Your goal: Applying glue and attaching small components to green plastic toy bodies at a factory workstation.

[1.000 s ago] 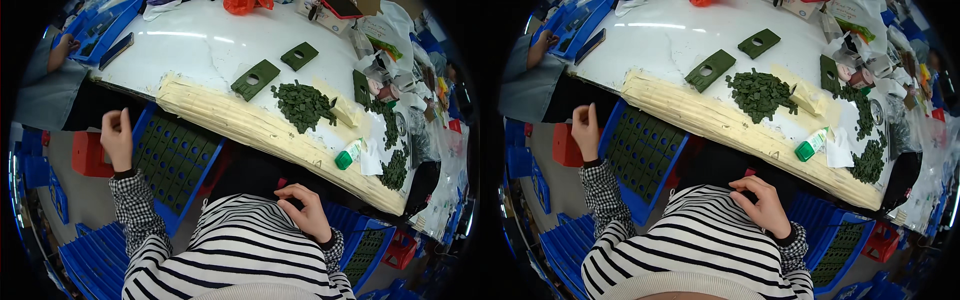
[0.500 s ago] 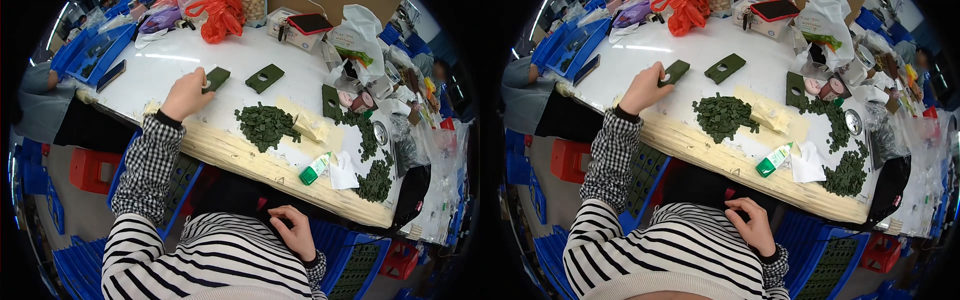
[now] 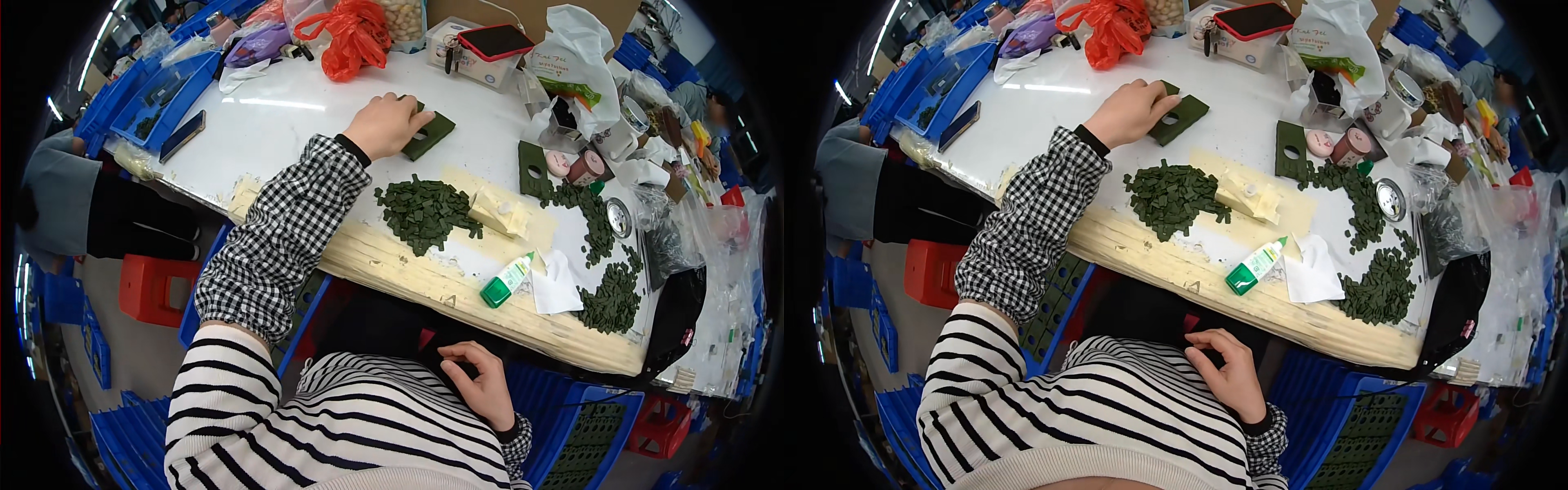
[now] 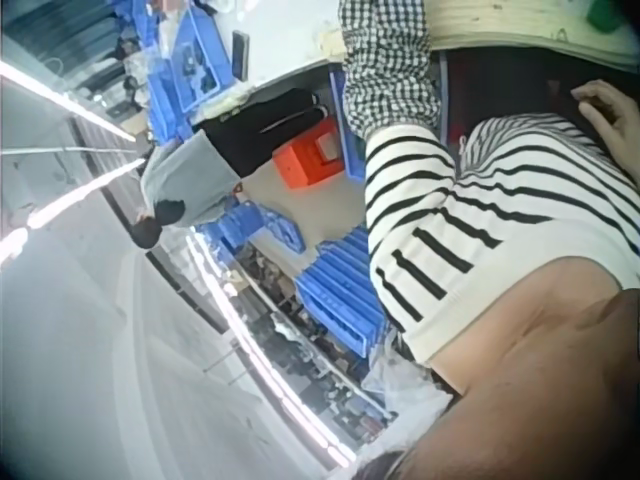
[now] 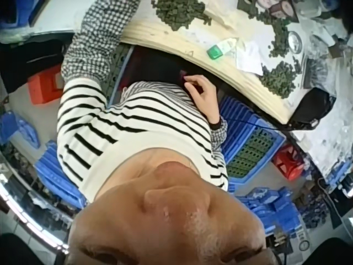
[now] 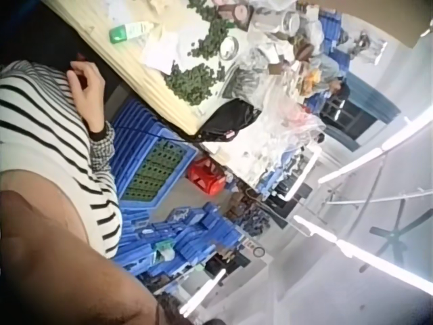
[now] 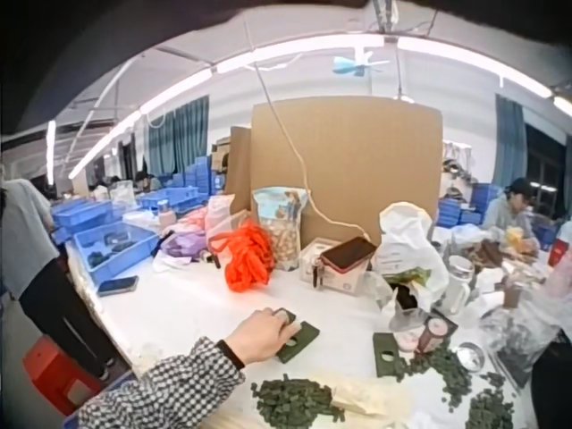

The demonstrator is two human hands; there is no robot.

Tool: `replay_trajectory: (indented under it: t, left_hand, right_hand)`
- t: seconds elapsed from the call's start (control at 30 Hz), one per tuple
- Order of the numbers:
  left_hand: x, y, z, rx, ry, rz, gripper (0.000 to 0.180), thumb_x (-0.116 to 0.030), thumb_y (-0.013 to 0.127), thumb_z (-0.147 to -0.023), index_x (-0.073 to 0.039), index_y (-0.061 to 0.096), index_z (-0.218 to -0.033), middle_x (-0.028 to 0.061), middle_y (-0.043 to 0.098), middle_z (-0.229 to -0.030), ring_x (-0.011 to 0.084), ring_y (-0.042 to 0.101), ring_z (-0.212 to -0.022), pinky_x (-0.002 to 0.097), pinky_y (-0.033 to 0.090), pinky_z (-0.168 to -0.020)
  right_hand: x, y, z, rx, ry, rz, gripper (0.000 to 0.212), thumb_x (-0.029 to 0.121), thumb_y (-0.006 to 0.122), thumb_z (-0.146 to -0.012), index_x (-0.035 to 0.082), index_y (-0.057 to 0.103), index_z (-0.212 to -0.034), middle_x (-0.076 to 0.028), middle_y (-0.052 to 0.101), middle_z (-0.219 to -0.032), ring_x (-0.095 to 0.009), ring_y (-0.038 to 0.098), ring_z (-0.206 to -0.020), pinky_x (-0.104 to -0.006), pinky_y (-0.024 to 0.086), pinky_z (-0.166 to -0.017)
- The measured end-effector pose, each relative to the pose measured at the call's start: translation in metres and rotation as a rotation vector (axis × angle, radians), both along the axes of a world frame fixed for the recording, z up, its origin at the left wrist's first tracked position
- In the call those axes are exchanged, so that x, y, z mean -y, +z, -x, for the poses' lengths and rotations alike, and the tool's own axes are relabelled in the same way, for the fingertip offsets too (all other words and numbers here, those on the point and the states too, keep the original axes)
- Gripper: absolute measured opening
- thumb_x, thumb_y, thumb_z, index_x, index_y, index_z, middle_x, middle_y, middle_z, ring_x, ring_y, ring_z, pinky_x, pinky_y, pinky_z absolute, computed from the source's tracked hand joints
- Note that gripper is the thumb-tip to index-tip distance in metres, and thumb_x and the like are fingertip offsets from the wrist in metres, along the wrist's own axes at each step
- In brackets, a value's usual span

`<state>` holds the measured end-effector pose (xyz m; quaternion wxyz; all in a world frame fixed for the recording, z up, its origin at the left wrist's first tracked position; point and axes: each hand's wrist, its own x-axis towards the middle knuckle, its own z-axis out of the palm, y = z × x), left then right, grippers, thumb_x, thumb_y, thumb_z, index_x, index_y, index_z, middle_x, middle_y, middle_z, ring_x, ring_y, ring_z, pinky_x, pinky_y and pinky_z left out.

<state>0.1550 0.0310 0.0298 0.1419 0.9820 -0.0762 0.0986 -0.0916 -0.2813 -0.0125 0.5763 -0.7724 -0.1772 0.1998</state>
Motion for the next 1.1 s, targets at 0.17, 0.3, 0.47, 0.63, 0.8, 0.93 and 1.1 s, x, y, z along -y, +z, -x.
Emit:
replay_trajectory:
  t: [0.17,0.3,0.47,0.63,0.8,0.93,1.1]
  left_hand:
    - [0.029,-0.006,0.019,0.001,0.008,-0.126,0.061,-0.053,0.062,-0.085,-0.001,0.053,-0.116,0.0264,0.059,-0.106,0.0426,0.059,-0.098,0.0528,0.045,-0.088]
    - [0.034,-0.008,0.022,-0.032,0.087,-0.232,0.065,-0.05,0.069,-0.08,-0.006,0.05,-0.124,0.0253,0.055,-0.112,0.0449,0.056,-0.104,0.0625,0.04,-0.09]
    - [0.027,-0.009,0.016,-0.075,0.117,-0.314,0.054,-0.049,0.066,-0.081,-0.013,0.059,-0.12,0.0223,0.056,-0.114,0.0409,0.053,-0.108,0.0644,0.035,-0.094]
    - [-0.013,-0.012,0.03,0.22,0.04,-0.303,0.037,-0.044,0.065,-0.083,-0.01,0.068,-0.099,0.0181,0.061,-0.094,0.0349,0.054,-0.097,0.0459,0.042,-0.087]
    - [-0.111,0.02,0.156,0.554,0.132,-0.304,0.028,-0.032,0.07,-0.084,-0.005,0.067,-0.089,0.0159,0.061,-0.083,0.0326,0.055,-0.075,0.0426,0.042,-0.072]
    - [-0.194,-0.044,0.315,0.419,0.647,-0.41,0.032,-0.037,0.067,-0.086,-0.005,0.066,-0.085,0.0153,0.062,-0.073,0.0337,0.057,-0.08,0.0432,0.043,-0.072]
    - [-0.18,-0.17,0.487,-0.154,1.257,0.087,0.041,-0.044,0.062,-0.087,-0.005,0.065,-0.078,0.0159,0.064,-0.07,0.0363,0.06,-0.073,0.0468,0.045,-0.073]
  right_hand:
    - [-0.001,0.003,-0.003,0.047,-0.006,-0.005,0.021,0.006,0.068,-0.084,-0.004,0.066,-0.102,-0.015,0.065,-0.091,-0.021,0.065,-0.083,-0.029,0.05,-0.076]
    - [-0.001,0.004,0.001,0.03,-0.015,-0.022,0.021,0.006,0.068,-0.084,-0.004,0.066,-0.102,-0.015,0.065,-0.092,-0.021,0.065,-0.083,-0.0292,0.05,-0.076]
    - [0.002,0.002,0.004,0.025,-0.015,-0.019,0.021,0.005,0.068,-0.083,-0.005,0.066,-0.102,-0.015,0.065,-0.092,-0.022,0.065,-0.084,-0.029,0.05,-0.077]
    - [0.004,0.001,0.006,0.029,-0.041,-0.008,0.02,0.003,0.068,-0.082,-0.005,0.066,-0.1,-0.015,0.065,-0.092,-0.022,0.065,-0.084,-0.0287,0.05,-0.078]
    - [0.004,-0.006,0.011,-0.032,-0.075,-0.027,0.021,-0.002,0.065,-0.08,-0.005,0.065,-0.1,-0.014,0.065,-0.091,-0.021,0.062,-0.084,-0.0288,0.048,-0.078]
    - [-0.002,-0.016,0.01,-0.057,0.017,-0.016,0.019,-0.001,0.064,-0.082,-0.006,0.065,-0.101,-0.014,0.065,-0.092,-0.021,0.062,-0.084,-0.0286,0.048,-0.078]
    - [-0.018,-0.012,-0.003,-0.029,0.136,0.036,0.02,-0.001,0.064,-0.082,-0.005,0.065,-0.101,-0.014,0.065,-0.093,-0.021,0.062,-0.085,-0.0286,0.048,-0.079]
